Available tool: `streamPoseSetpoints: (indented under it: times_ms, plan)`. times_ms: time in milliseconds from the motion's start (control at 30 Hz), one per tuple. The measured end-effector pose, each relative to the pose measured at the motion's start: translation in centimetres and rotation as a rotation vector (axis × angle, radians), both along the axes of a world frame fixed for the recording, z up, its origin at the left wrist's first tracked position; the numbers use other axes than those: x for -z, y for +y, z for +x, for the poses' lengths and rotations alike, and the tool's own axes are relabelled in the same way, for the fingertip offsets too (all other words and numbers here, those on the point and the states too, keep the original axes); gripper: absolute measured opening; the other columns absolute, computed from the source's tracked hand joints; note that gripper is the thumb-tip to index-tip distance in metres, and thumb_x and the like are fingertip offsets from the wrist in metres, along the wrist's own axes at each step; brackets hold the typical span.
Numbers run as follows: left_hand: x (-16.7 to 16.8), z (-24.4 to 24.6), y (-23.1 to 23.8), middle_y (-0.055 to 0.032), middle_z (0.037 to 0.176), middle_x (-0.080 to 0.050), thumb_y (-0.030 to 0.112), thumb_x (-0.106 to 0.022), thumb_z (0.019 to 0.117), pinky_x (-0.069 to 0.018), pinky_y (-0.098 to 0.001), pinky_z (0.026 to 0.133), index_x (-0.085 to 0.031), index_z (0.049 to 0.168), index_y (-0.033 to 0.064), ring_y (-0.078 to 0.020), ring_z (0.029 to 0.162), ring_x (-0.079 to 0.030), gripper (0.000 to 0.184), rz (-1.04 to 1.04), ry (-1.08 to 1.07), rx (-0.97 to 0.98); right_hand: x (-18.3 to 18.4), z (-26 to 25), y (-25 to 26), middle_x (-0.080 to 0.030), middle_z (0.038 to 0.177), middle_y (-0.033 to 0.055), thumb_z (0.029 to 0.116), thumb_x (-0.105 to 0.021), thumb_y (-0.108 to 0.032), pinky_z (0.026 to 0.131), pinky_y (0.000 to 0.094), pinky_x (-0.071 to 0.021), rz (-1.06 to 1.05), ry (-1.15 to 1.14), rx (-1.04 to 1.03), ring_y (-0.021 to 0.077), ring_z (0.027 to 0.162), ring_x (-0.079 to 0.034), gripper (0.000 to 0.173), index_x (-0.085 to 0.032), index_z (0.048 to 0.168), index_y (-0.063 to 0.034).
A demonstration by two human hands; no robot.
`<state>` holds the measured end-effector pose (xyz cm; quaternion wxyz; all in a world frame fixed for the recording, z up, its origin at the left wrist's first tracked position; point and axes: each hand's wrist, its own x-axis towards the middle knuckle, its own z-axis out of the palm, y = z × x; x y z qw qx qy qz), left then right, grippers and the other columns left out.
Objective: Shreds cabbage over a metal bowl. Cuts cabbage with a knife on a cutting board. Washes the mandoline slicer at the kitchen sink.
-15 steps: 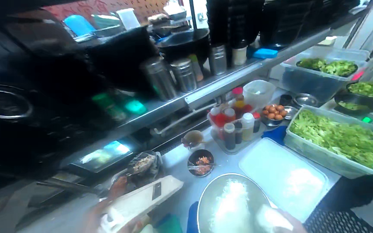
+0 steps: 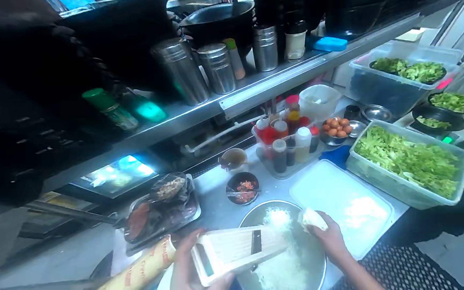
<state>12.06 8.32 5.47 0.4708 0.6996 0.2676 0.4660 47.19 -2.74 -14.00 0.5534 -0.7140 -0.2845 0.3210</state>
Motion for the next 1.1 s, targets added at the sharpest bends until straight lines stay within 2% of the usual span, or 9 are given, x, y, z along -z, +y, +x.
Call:
streamPoseSetpoints:
  times_ms: [167, 367, 467, 600, 667, 733, 833, 967, 1100]
  plan:
    - [3.5, 2.6, -1.3, -0.0190, 0.142, -0.053, 0.021, -0.096, 0.0663, -0.0577, -0.0467, 0.102, -0.041, 0.148, 0.0007, -0.0320, 0.125, -0.059, 0.101, -0.030, 0.101, -0.042, 1.4, -0.1, 5.5, -0.070, 0.122, 0.0026, 0.0766, -0.084, -0.037, 0.097, 0.0367, -0.0583, 0.100, -0.198, -0.081, 0.0117, 0.112, -0.066, 0.061, -0.067, 0.130, -0.0131]
    - [9.5, 3.0, -0.5, -0.0165, 0.147, -0.050, 0.028, -0.098, 0.0624, -0.0546, -0.0468, 0.107, -0.047, 0.147, 0.0083, -0.0320, 0.134, -0.053, 0.101, 0.026, 0.154, -0.107, 3.0, -2.0, 9.5, -0.071, 0.118, -0.0003, 0.0752, -0.084, -0.038, 0.094, 0.0328, -0.0592, 0.139, -0.364, -0.168, 0.0069, 0.107, -0.067, 0.061, -0.067, 0.128, -0.0138]
    - [10.5, 2.0, -0.2, -0.0140, 0.147, -0.051, 0.024, -0.099, 0.0619, -0.0530, -0.0463, 0.109, -0.048, 0.146, 0.0100, -0.0302, 0.136, -0.052, 0.099, 0.030, 0.201, -0.096, 3.7, -2.4, 10.7, -0.072, 0.116, -0.0003, 0.0742, -0.084, -0.042, 0.093, 0.0340, -0.0600, 0.144, -0.458, -0.223, 0.0065, 0.105, -0.068, 0.063, -0.067, 0.128, -0.0143]
    - [11.2, 0.3, -1.4, -0.0121, 0.143, -0.055, 0.035, -0.098, 0.0638, -0.0499, -0.0456, 0.112, -0.050, 0.144, 0.0100, -0.0266, 0.135, -0.053, 0.097, 0.089, 0.317, -0.164, 3.3, -3.7, 12.1, -0.072, 0.118, -0.0005, 0.0743, -0.084, -0.045, 0.094, 0.0347, -0.0595, 0.144, -0.494, -0.376, 0.0064, 0.107, -0.068, 0.065, -0.067, 0.129, -0.0149]
    - [11.4, -0.3, -2.4, -0.0134, 0.143, -0.056, 0.039, -0.097, 0.0650, -0.0475, -0.0450, 0.113, -0.047, 0.145, 0.0073, -0.0260, 0.135, -0.052, 0.100, 0.103, 0.345, -0.213, 3.3, -4.4, 12.4, -0.072, 0.118, -0.0010, 0.0743, -0.085, -0.044, 0.094, 0.0336, -0.0595, 0.146, -0.463, -0.424, 0.0054, 0.107, -0.068, 0.064, -0.067, 0.129, -0.0152]
    - [11.5, -0.6, -3.0, -0.0164, 0.142, -0.055, 0.038, -0.097, 0.0651, -0.0481, -0.0429, 0.113, -0.036, 0.151, 0.0012, -0.0252, 0.133, -0.053, 0.111, 0.070, 0.320, -0.245, 2.1, -4.7, 12.1, -0.071, 0.121, 0.0000, 0.0748, -0.086, -0.040, 0.097, 0.0324, -0.0581, 0.143, -0.398, -0.462, 0.0061, 0.110, -0.067, 0.064, -0.067, 0.130, -0.0140]
    - [11.3, -0.4, -3.2, -0.0164, 0.141, -0.055, 0.028, -0.099, 0.0623, -0.0516, -0.0432, 0.110, -0.023, 0.156, 0.0005, -0.0265, 0.131, -0.056, 0.124, -0.019, 0.218, -0.227, -2.0, -4.5, 10.5, -0.069, 0.125, 0.0017, 0.0768, -0.086, -0.039, 0.101, 0.0330, -0.0556, 0.097, -0.368, -0.555, 0.0080, 0.114, -0.065, 0.065, -0.065, 0.132, -0.0130]
    - [11.0, 0.8, -2.6, -0.0130, 0.142, -0.055, 0.031, -0.100, 0.0604, -0.0518, -0.0428, 0.110, -0.023, 0.156, 0.0015, -0.0246, 0.131, -0.055, 0.126, -0.071, 0.217, -0.180, -6.4, -3.7, 7.7, -0.067, 0.129, -0.0014, 0.0758, -0.087, -0.036, 0.102, 0.0360, -0.0562, -0.047, -0.299, -0.771, 0.0081, 0.116, -0.064, 0.068, -0.063, 0.137, -0.0189]
    - [11.1, 1.9, -1.8, -0.0118, 0.146, -0.053, 0.042, -0.098, 0.0612, -0.0499, -0.0392, 0.111, -0.028, 0.156, 0.0021, -0.0214, 0.135, -0.052, 0.125, -0.085, 0.279, -0.125, -6.6, -3.4, 5.4, -0.066, 0.132, -0.0034, 0.0737, -0.088, -0.034, 0.102, 0.0376, -0.0566, -0.119, -0.237, -0.832, 0.0082, 0.118, -0.064, 0.070, -0.062, 0.138, -0.0229]
